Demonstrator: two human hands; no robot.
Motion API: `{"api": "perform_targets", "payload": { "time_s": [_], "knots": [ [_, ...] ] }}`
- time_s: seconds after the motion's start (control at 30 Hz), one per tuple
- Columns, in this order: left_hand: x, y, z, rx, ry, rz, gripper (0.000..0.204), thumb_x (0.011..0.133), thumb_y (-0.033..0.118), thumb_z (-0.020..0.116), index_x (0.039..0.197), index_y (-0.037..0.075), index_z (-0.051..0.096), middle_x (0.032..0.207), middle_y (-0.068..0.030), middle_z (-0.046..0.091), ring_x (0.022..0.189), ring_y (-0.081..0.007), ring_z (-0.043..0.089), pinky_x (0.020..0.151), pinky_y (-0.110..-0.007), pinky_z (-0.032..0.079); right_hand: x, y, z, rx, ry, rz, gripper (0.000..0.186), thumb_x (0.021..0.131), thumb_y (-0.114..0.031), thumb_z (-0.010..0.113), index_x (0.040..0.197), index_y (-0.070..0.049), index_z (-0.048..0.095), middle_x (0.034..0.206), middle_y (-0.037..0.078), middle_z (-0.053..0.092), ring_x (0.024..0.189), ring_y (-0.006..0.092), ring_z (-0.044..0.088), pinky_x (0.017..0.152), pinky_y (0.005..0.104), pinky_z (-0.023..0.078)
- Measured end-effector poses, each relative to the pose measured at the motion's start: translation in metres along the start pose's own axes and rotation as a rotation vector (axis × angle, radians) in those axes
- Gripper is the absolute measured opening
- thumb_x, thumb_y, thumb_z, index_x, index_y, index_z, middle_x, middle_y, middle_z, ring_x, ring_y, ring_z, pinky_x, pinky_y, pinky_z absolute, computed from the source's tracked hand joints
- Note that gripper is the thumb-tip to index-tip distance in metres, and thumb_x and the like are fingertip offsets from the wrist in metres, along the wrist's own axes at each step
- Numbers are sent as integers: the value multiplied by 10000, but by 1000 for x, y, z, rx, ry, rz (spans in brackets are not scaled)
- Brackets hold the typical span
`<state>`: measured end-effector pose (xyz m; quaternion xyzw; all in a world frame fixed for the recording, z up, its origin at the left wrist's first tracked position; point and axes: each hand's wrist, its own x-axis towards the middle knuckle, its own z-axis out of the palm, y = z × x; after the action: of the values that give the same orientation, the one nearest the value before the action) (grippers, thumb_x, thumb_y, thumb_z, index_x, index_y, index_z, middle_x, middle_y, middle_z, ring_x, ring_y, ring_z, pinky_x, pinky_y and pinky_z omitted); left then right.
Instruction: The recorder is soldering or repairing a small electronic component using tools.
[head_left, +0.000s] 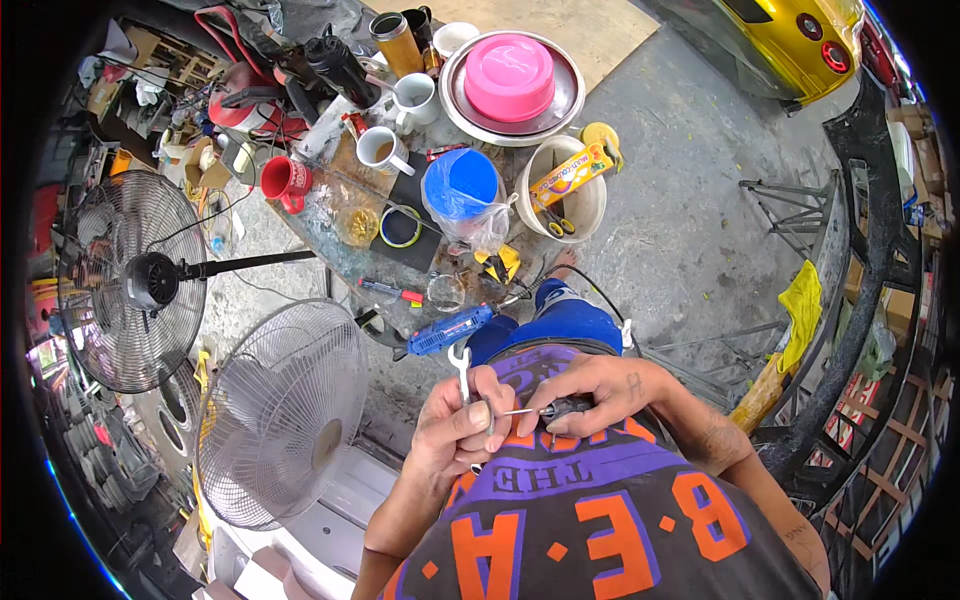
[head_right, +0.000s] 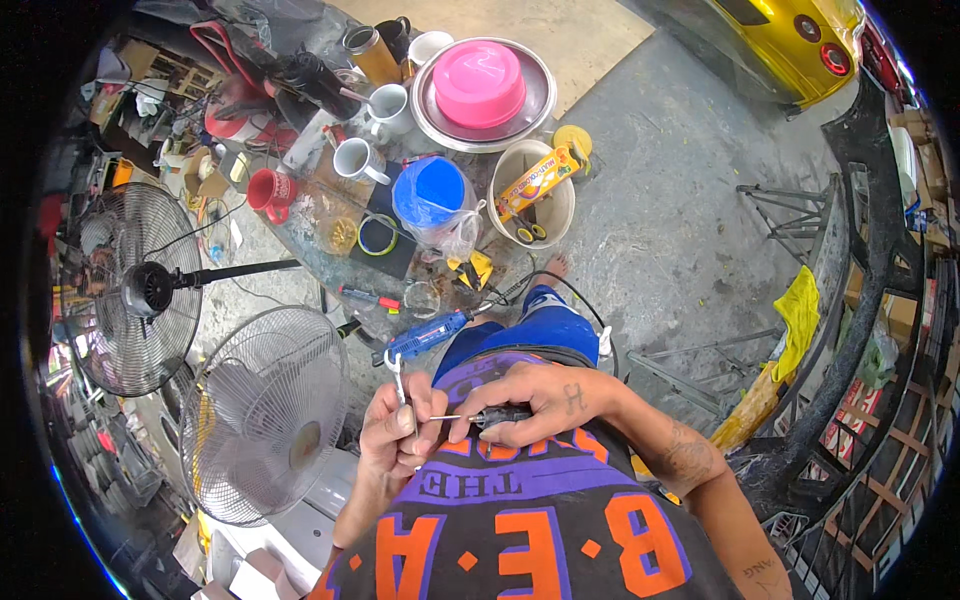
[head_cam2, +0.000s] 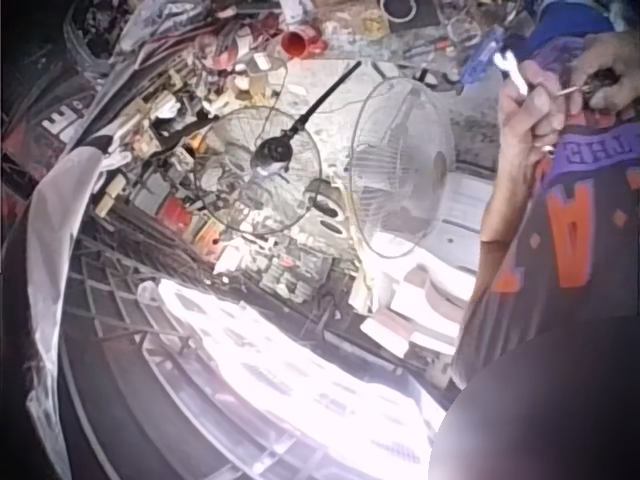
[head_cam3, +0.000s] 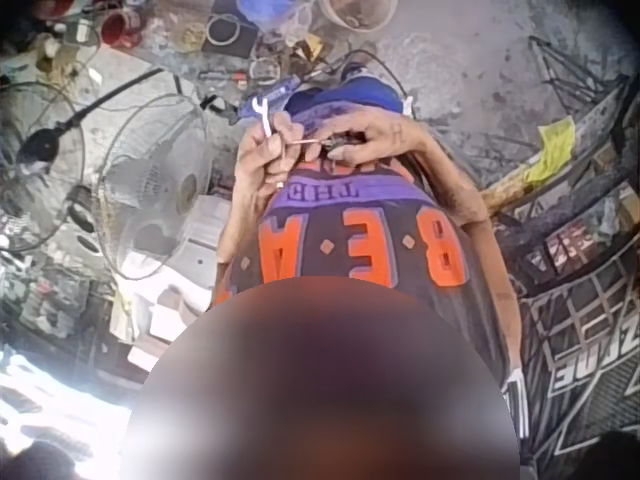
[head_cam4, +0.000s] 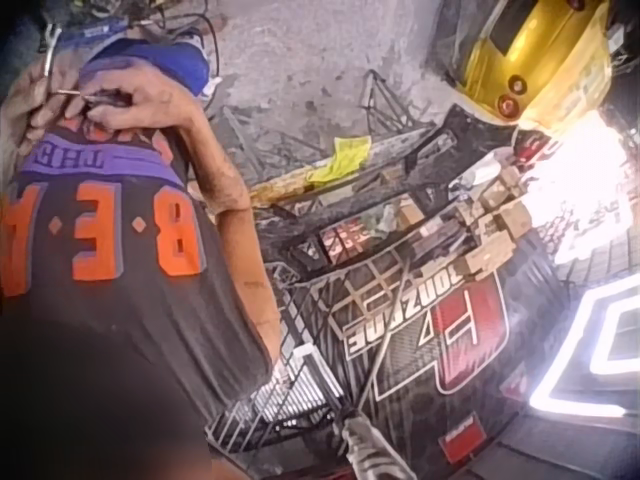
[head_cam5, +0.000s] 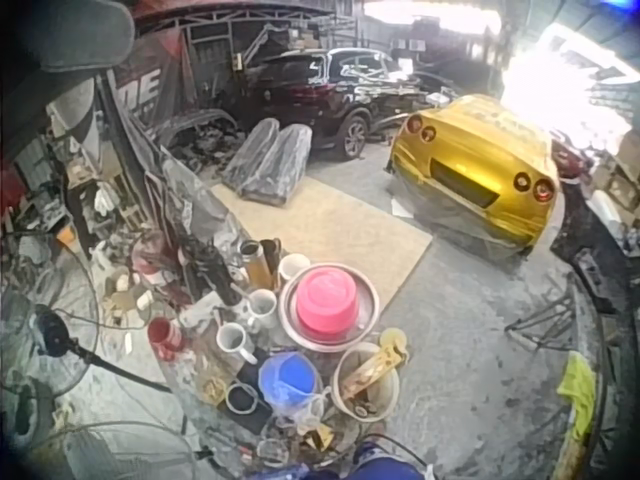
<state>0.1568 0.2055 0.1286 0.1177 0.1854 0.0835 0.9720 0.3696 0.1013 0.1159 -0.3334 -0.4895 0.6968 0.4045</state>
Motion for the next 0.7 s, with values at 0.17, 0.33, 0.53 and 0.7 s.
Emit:
{"api": "perform_targets", "payload": {
  "time_s": [0.17,0.33,0.53,0.7],
  "knots": [
    [2,-3,-4,25,-62,-9,206,939,181,593,980,-16,545,757,-147,567,397,-6,220,335,-181,147,-2,-1,-2,25,-42,93,282,853,-42,623,1131,3,624,865,108,689,723,171,635,640,289,480],
    [2,-2,0,51,-44,-11,223,935,186,599,953,-27,534,753,-159,566,397,-9,233,333,-183,158,3,-8,-4,25,-72,120,292,853,-40,625,1142,-1,623,873,116,692,733,161,643,638,297,483],
    [1,7,7,65,13,-50,220,934,184,598,898,-14,507,744,-160,564,403,-7,248,336,-181,160,3,-1,-2,29,-75,103,300,854,-54,630,1150,-5,621,839,106,691,690,163,642,609,295,480],
    [-2,14,14,181,63,-81,182,939,156,581,900,-8,511,736,-136,564,397,-7,256,333,-183,145,4,-6,-1,24,-80,150,300,856,-73,631,1151,-19,622,820,101,690,678,164,648,588,295,479]
  ]
}}
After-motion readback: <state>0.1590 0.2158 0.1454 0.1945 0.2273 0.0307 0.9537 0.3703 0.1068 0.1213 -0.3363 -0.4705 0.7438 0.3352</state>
